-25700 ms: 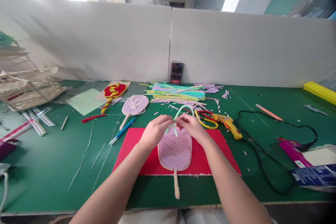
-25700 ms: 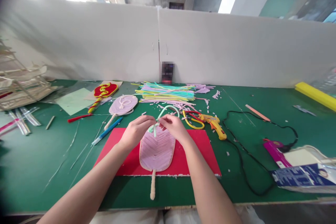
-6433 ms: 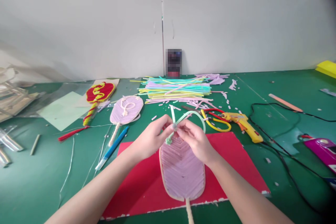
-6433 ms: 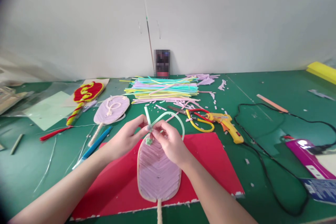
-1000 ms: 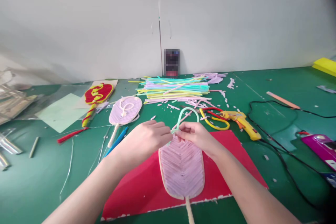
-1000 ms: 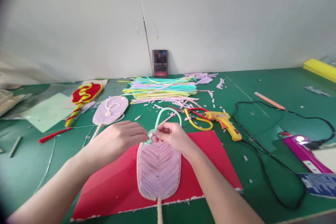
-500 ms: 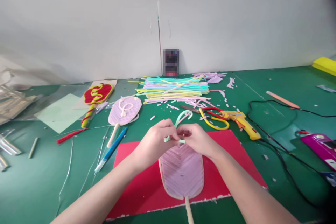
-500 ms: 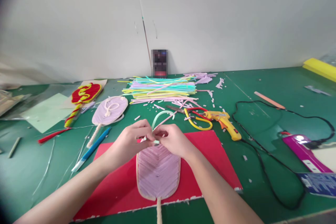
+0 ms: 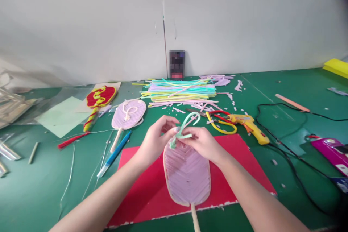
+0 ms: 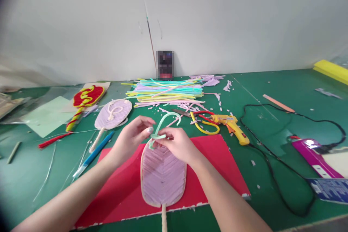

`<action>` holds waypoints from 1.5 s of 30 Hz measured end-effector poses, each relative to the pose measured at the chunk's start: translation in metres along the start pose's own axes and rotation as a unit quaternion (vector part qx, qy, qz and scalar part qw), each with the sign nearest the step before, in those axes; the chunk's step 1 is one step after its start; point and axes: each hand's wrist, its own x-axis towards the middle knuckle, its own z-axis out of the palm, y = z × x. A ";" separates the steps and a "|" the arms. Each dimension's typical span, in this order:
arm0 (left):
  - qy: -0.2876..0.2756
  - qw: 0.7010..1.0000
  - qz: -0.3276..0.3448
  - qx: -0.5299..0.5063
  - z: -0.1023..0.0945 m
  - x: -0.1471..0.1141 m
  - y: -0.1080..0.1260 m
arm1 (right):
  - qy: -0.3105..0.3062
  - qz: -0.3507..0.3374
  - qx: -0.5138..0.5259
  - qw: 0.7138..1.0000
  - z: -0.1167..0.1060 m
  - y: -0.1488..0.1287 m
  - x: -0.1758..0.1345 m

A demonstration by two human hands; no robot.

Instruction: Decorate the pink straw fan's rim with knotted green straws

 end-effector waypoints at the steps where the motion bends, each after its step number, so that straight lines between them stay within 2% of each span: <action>1: -0.013 0.998 0.026 0.049 -0.008 0.002 0.003 | 0.000 0.004 0.002 1.000 -0.001 0.000 0.000; 4: -0.113 0.968 0.101 0.202 -0.028 0.004 0.014 | -0.007 0.023 -0.008 1.000 -0.001 0.000 0.000; 6: -0.153 0.945 0.145 0.250 -0.033 0.003 0.023 | -0.014 0.038 -0.016 0.999 -0.001 0.001 0.000; 9: -0.204 0.938 0.151 0.236 -0.030 0.001 0.030 | -0.024 0.053 -0.031 0.998 0.000 0.001 -0.001; 12: -0.237 0.949 0.111 0.178 -0.027 0.000 0.031 | -0.060 0.053 -0.032 0.996 0.000 -0.001 -0.004; 15: -0.247 0.961 0.071 0.098 -0.028 0.002 0.026 | -0.106 0.044 -0.010 0.993 0.000 -0.005 -0.007; 18: -0.219 0.975 0.045 0.016 -0.025 0.004 0.016 | -0.112 0.039 0.009 0.993 -0.002 -0.009 -0.008; 22: -0.135 0.985 -0.003 -0.108 -0.010 0.003 0.005 | -0.073 0.041 0.012 0.996 -0.004 -0.008 -0.006; 27: -0.046 0.955 -0.089 -0.278 0.013 -0.002 0.005 | -0.030 0.019 0.031 0.999 -0.001 -0.002 -0.003; 31: 0.081 0.943 -0.129 -0.297 0.027 -0.007 0.009 | 0.004 0.004 0.049 0.999 0.004 0.000 -0.002; 32: 0.103 0.941 -0.137 -0.290 0.029 -0.009 0.009 | 0.009 0.004 0.047 0.999 0.005 0.001 -0.002; 34: 0.112 0.946 -0.147 -0.268 0.030 -0.009 0.008 | 0.015 0.005 0.045 0.999 0.006 0.001 -0.001; 36: 0.082 0.962 -0.141 -0.217 0.026 -0.007 0.006 | 0.017 0.003 0.051 0.999 0.006 0.002 -0.001; 40: -0.011 0.995 -0.076 -0.065 0.005 0.000 0.004 | 0.019 0.011 0.063 0.998 0.004 0.004 0.000; 43: -0.124 0.990 -0.062 -0.007 -0.009 0.003 0.007 | 0.025 0.027 0.079 0.996 0.002 0.004 0.001; 45: -0.171 0.983 -0.058 0.022 -0.014 0.003 0.011 | 0.027 0.034 0.079 0.996 0.002 0.004 0.001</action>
